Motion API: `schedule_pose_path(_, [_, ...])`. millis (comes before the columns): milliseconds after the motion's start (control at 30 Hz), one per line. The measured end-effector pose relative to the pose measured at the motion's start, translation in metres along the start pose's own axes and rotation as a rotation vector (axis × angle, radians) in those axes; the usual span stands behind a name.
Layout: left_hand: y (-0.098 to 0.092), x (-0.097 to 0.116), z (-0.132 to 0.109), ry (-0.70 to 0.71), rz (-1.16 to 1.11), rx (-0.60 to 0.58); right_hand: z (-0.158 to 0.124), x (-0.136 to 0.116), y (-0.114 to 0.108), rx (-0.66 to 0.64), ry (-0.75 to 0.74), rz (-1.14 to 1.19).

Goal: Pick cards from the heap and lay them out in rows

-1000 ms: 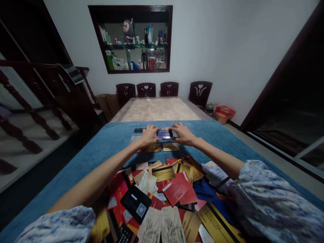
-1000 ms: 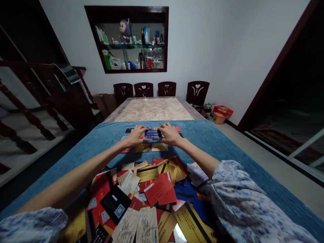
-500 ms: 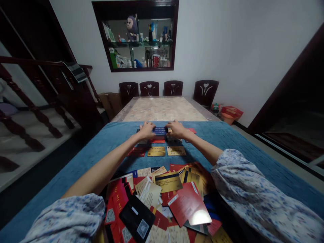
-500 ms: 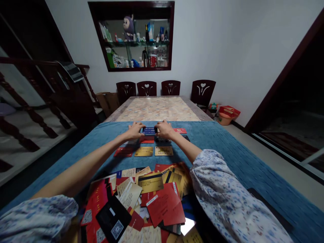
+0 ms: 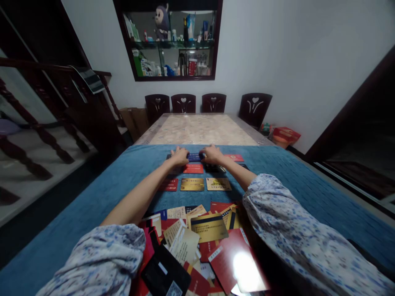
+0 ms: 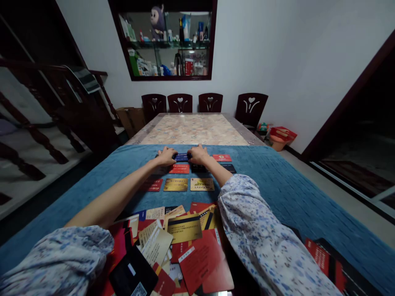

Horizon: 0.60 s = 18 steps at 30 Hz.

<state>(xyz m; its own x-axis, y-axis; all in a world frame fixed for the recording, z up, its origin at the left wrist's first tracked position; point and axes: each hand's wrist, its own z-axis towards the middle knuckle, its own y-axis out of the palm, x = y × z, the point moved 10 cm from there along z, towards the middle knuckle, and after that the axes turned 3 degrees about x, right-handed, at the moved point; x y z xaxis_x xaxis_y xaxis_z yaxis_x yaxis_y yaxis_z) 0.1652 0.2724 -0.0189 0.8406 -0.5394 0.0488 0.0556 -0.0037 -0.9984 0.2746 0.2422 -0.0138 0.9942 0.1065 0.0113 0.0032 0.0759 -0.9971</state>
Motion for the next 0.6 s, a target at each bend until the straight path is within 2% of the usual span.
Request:
schedule_pose_path(300, [0.008,-0.004,0.012,-0.006,0.005,-0.062,0.013,0.007,0.013,-0.047,0.011,0.015])
schedule_pose_path(600, [0.014,-0.008,0.018,-0.009,0.036,-0.094,0.017,0.005,0.014,-0.045,-0.041,-0.001])
